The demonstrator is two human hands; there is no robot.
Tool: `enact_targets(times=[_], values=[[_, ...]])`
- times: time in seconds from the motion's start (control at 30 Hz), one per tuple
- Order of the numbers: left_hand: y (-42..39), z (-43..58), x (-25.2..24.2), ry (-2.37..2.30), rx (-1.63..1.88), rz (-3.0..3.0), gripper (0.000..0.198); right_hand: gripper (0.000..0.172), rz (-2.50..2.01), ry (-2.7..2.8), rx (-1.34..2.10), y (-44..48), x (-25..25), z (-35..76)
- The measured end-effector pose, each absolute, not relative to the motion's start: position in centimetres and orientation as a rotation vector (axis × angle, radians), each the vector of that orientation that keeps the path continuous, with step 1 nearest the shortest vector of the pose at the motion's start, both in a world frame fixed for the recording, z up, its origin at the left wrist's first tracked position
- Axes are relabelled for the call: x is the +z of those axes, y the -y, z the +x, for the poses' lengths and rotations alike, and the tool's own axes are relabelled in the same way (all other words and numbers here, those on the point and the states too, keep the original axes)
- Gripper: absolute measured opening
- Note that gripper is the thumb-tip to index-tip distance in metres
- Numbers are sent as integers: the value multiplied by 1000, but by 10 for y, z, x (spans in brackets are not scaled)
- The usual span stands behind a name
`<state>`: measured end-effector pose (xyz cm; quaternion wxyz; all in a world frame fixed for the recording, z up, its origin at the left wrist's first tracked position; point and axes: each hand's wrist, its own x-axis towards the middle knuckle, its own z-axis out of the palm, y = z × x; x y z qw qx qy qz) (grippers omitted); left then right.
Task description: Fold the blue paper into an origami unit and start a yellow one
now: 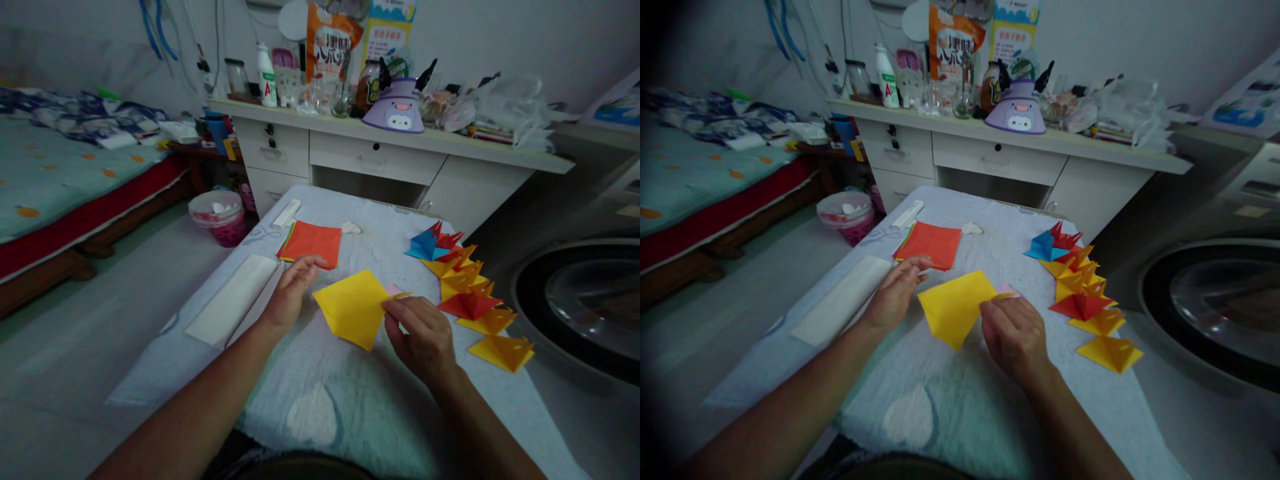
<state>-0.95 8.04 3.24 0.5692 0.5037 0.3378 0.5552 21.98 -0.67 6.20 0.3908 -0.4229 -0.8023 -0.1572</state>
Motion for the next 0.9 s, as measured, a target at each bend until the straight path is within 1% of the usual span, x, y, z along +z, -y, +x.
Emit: enact_targets(times=[0.13,0.3,0.37,0.5,0.63,0.73,0.9], values=[[-81,-7,36,-796,1244,1027,25,21,-1093,1954,-287,5,60,220],[-80,-7,36,-711,1122,1085,26,16,-1346,1754,26,-2,45,228],[-80,-7,33,-729,1092,1142,27,13,-1377,1685,155,-5,36,231],[-82,-5,24,-861,977,1282,25,14,-1397,1611,367,-13,21,236],[-85,-3,14,-1036,870,1407,28,12,-1420,1626,449,-18,13,240],[-86,-4,10,-1101,851,1539,30,12,-1443,1698,457,-20,12,243],[-86,-5,8,-1112,867,1663,29,27,-1317,1907,457,-22,16,246]])
